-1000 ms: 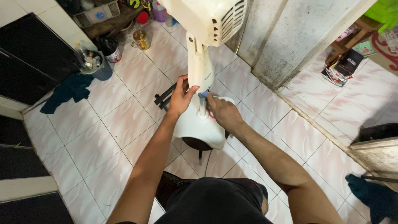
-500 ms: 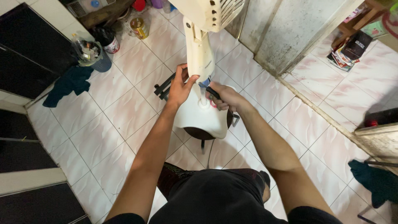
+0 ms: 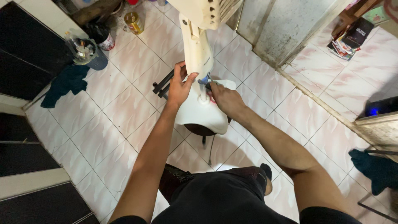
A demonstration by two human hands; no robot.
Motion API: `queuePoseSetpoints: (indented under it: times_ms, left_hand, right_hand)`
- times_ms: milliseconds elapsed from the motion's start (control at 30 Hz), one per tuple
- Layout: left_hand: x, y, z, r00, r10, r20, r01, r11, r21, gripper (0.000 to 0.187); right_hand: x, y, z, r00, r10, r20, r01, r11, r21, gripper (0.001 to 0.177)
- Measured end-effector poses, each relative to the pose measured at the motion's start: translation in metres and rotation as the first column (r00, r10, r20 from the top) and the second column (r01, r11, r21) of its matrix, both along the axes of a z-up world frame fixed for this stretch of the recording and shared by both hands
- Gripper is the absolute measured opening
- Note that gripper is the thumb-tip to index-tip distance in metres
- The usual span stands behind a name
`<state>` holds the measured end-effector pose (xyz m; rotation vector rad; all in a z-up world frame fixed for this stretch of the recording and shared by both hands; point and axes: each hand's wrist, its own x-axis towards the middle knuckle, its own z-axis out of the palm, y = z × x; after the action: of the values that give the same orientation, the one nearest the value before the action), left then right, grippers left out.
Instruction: The person uses a screwdriver to loosen and tighten screws on the neck of a standing electric fan. They repeatedly adjust the same screw area while holding the fan steady with the other hand.
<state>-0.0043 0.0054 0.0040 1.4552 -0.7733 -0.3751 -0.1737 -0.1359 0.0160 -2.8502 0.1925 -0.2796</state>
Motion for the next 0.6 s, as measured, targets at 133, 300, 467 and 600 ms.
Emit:
queuePoseSetpoints:
  times_ms: [133,300,467,600]
  left_hand:
    - [0.004,-0.001,0.0,1.0,0.005,0.025,-0.005,1.0,0.01,0.051]
    - [0.002,0.001,0.002,0.999,0.006,0.032,-0.007,0.999,0.039,0.051]
    - [0.002,0.002,0.003,0.999,0.005,0.045,-0.007,0.999,0.05,0.053]
    - [0.004,0.0,0.005,1.0,-0.007,0.003,0.006,0.999,0.036,0.052]
  right_hand:
    - [0.016,-0.015,-0.01,0.996,0.061,0.06,-0.085,0.768,0.634,0.038]
    - [0.019,-0.034,-0.002,0.922,0.254,-0.291,0.367,-0.346,0.863,0.048]
    - [0.018,-0.022,0.021,0.943,0.197,-0.269,0.306,-0.191,0.933,0.041]
    - [-0.001,-0.009,0.046,0.963,0.171,0.21,-0.266,0.745,0.612,0.034]
